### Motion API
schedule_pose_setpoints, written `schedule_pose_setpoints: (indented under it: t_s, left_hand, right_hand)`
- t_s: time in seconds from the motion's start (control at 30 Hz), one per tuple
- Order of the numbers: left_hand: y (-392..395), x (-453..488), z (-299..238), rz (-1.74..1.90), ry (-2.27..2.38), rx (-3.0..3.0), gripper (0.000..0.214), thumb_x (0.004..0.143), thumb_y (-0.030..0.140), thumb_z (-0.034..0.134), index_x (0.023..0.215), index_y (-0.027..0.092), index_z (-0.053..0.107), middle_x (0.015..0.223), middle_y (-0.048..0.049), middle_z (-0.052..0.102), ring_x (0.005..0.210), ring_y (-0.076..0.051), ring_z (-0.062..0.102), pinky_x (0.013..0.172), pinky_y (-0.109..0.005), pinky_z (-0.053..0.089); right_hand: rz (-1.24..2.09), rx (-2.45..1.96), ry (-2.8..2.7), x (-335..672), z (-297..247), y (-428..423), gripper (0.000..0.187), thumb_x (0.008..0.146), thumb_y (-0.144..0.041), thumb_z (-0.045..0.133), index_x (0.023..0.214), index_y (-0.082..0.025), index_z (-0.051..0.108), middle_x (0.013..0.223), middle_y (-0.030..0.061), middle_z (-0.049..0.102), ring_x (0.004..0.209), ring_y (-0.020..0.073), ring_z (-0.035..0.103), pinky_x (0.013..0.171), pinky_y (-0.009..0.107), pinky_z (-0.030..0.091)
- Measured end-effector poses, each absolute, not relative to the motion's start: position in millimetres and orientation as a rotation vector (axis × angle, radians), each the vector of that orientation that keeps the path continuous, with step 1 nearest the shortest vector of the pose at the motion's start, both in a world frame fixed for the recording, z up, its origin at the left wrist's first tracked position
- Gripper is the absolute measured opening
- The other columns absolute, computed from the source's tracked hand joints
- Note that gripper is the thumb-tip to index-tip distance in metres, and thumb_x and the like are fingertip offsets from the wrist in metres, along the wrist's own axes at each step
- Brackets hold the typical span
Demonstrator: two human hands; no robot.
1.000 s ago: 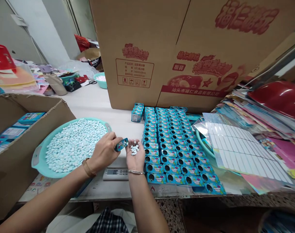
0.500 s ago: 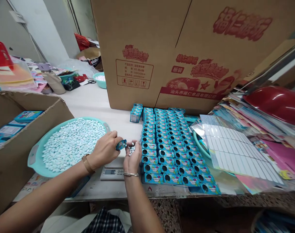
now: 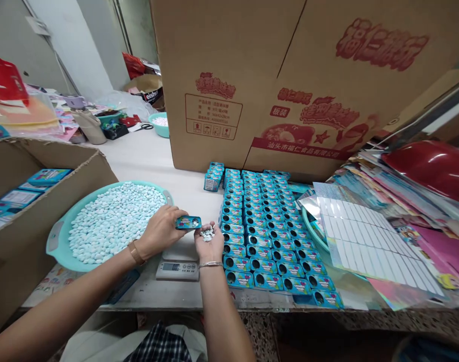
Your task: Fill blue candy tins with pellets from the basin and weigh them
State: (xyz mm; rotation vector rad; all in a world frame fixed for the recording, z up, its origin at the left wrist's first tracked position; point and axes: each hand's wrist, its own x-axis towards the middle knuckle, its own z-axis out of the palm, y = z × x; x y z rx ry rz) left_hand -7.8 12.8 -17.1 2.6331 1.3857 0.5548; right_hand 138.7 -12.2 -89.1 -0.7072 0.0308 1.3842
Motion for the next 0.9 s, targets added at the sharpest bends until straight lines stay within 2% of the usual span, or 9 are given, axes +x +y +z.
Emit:
schedule_pose_setpoints:
  t_s: [0.13, 0.37, 0.5, 0.57, 0.7, 0.77, 0.9]
  left_hand:
    - [12.4, -8.5, -18.5, 0.614, 1.346, 2.617, 0.025, 0.078, 0.035, 0.065, 0.097, 0.019, 0.068, 0.088, -0.0054, 0.071, 0.092, -0.026, 0.061, 0.105, -0.049, 0.031]
    - [15.2, -11.6, -38.6, 0.557, 1.414, 2.5, 0.031, 0.072, 0.036, 0.071, 0.098, 0.019, 0.065, 0.086, -0.0064, 0.07, 0.09, -0.027, 0.064, 0.105, -0.05, 0.033]
    - [19.7, -18.8, -59.3, 0.474, 1.424, 2.464, 0.034, 0.073, 0.038, 0.071, 0.099, 0.018, 0.064, 0.091, -0.0073, 0.07, 0.098, -0.028, 0.063, 0.113, -0.055, 0.021]
    - [20.8, -26.1, -60.9, 0.439, 1.388, 2.447, 0.043, 0.071, 0.038, 0.073, 0.107, 0.016, 0.061, 0.102, -0.0095, 0.069, 0.108, -0.03, 0.06, 0.115, -0.056, 0.017]
    - [17.4, -47.8, -33.0, 0.643, 1.311, 2.44, 0.077, 0.073, 0.038, 0.073, 0.137, 0.014, 0.039, 0.139, -0.0181, 0.049, 0.135, -0.033, 0.038, 0.114, -0.053, 0.025]
    - [14.0, -60.1, -9.5, 0.845, 1.291, 2.406, 0.075, 0.08, 0.04, 0.067, 0.141, 0.016, 0.033, 0.144, -0.0164, 0.044, 0.136, -0.03, 0.036, 0.113, -0.048, 0.03]
    - [8.0, -80.9, 25.4, 0.977, 1.349, 2.317, 0.061, 0.085, 0.043, 0.06, 0.138, 0.022, 0.039, 0.14, -0.009, 0.049, 0.129, -0.025, 0.046, 0.108, -0.043, 0.038]
  right_hand:
    - [1.385, -0.646, 0.156, 144.4, -75.3, -20.3, 0.021, 0.093, -0.022, 0.035, 0.076, -0.02, 0.047, 0.057, -0.0066, 0.045, 0.047, 0.0075, 0.047, 0.048, 0.019, 0.041]
    - [1.378, -0.457, 0.205, 165.3, -50.0, -33.6, 0.018, 0.094, -0.022, 0.037, 0.081, -0.019, 0.048, 0.061, -0.0061, 0.044, 0.049, 0.0067, 0.044, 0.046, 0.017, 0.037]
    - [1.389, -0.417, 0.234, 170.2, -49.8, -36.2, 0.018, 0.095, -0.02, 0.035, 0.081, -0.019, 0.047, 0.061, -0.0065, 0.042, 0.048, 0.006, 0.042, 0.044, 0.015, 0.036]
    - [1.399, -0.389, 0.251, 171.2, -50.7, -37.3, 0.017, 0.095, -0.019, 0.035, 0.082, -0.019, 0.046, 0.061, -0.0067, 0.042, 0.046, 0.0054, 0.041, 0.043, 0.014, 0.035]
    - [1.428, -0.353, 0.268, 172.9, -49.9, -40.9, 0.016, 0.095, -0.017, 0.036, 0.083, -0.019, 0.046, 0.062, -0.0065, 0.042, 0.045, 0.0053, 0.041, 0.042, 0.014, 0.035]
    - [1.433, -0.351, 0.245, 173.3, -48.1, -43.1, 0.014, 0.094, -0.016, 0.038, 0.082, -0.019, 0.046, 0.062, -0.0064, 0.042, 0.046, 0.0055, 0.041, 0.041, 0.014, 0.035]
    - [1.435, -0.395, 0.178, 171.4, -43.6, -46.0, 0.014, 0.092, -0.014, 0.04, 0.08, -0.02, 0.046, 0.061, -0.0069, 0.041, 0.045, 0.0051, 0.041, 0.041, 0.014, 0.036]
